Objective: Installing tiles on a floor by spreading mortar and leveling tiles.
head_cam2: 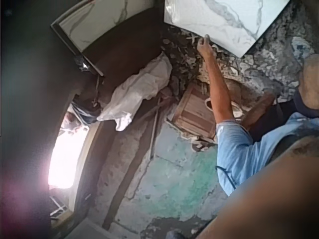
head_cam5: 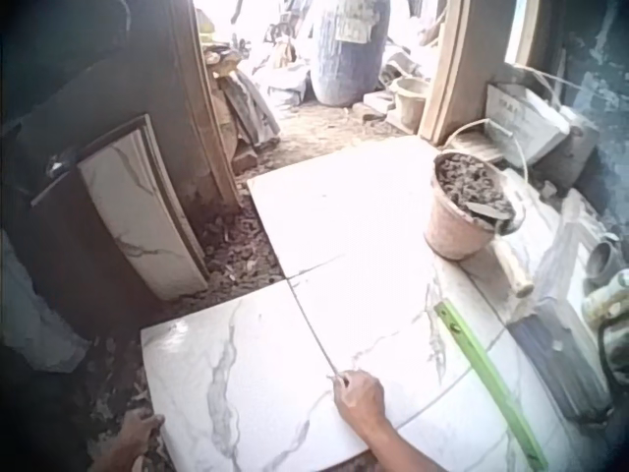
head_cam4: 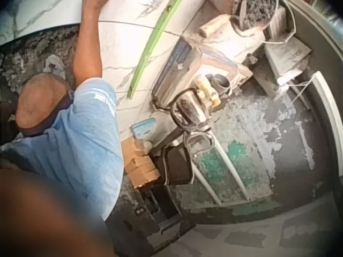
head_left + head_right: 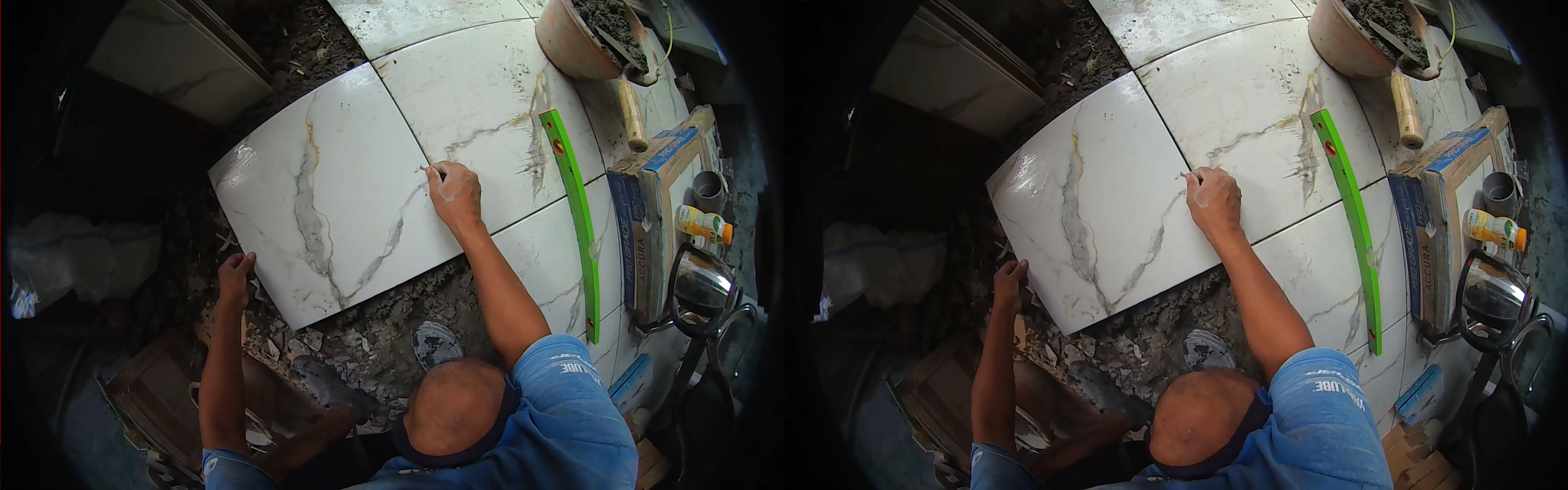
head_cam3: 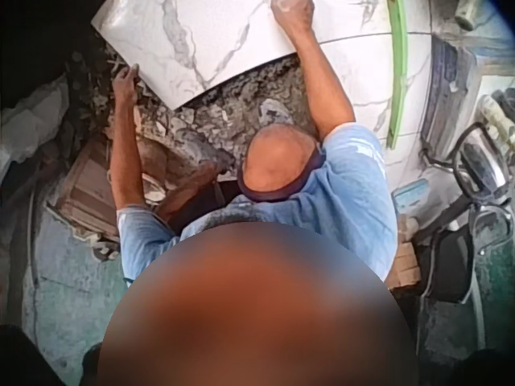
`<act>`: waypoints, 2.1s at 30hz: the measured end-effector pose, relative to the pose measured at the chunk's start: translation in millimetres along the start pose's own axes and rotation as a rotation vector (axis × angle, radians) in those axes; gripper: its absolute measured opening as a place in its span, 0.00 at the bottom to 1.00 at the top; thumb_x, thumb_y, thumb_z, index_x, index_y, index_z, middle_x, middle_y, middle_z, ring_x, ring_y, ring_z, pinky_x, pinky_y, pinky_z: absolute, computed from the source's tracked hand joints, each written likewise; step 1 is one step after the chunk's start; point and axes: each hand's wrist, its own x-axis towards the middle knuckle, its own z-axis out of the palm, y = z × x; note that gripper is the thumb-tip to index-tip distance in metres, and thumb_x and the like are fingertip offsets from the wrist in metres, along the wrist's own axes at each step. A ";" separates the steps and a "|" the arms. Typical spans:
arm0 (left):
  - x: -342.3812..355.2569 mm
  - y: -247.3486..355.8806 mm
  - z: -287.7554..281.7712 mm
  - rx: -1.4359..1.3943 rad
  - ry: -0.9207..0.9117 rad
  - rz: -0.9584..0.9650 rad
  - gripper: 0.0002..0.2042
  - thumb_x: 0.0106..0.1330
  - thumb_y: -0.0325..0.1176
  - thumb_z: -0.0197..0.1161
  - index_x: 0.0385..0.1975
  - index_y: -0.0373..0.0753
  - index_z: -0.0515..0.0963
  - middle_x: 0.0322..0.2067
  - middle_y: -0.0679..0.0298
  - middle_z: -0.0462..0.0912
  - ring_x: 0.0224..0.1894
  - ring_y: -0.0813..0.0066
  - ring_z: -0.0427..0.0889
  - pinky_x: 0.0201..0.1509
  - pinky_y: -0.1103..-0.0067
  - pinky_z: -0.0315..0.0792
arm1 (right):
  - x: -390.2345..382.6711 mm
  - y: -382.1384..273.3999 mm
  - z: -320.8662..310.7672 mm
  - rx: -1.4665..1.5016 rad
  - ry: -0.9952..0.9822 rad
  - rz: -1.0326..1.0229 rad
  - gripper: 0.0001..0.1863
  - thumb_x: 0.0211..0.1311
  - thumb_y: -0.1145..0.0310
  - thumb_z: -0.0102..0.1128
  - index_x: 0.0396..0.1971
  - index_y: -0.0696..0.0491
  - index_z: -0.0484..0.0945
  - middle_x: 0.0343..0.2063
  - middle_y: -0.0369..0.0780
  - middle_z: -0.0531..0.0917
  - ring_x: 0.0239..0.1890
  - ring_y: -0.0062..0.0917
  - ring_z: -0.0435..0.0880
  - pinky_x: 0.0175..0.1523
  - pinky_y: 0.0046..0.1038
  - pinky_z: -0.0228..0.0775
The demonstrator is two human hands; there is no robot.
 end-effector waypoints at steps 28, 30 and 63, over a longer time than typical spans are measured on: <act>-19.4 52.8 68.3 1.097 0.250 0.820 0.29 0.59 0.40 0.67 0.58 0.33 0.68 0.61 0.46 0.65 0.62 0.46 0.64 0.66 0.58 0.57 | -34.1 -16.1 73.6 -0.388 -0.222 -0.544 0.45 0.66 0.37 0.42 0.71 0.57 0.52 0.74 0.47 0.48 0.76 0.41 0.40 0.75 0.51 0.26; -20.4 44.2 98.0 1.124 0.206 0.872 0.34 0.61 0.42 0.65 0.65 0.34 0.62 0.68 0.46 0.57 0.68 0.43 0.57 0.72 0.57 0.50 | -38.8 -34.3 63.8 -0.407 -0.168 -0.554 0.45 0.66 0.38 0.44 0.71 0.57 0.52 0.74 0.47 0.48 0.76 0.41 0.39 0.75 0.53 0.26; -18.3 19.0 115.5 0.754 0.443 0.850 0.26 0.57 0.30 0.58 0.56 0.25 0.69 0.59 0.45 0.69 0.64 0.47 0.65 0.72 0.59 0.58 | -38.0 -104.7 148.9 -0.591 -0.346 -0.822 0.40 0.69 0.44 0.40 0.71 0.58 0.53 0.74 0.43 0.50 0.77 0.37 0.41 0.75 0.51 0.26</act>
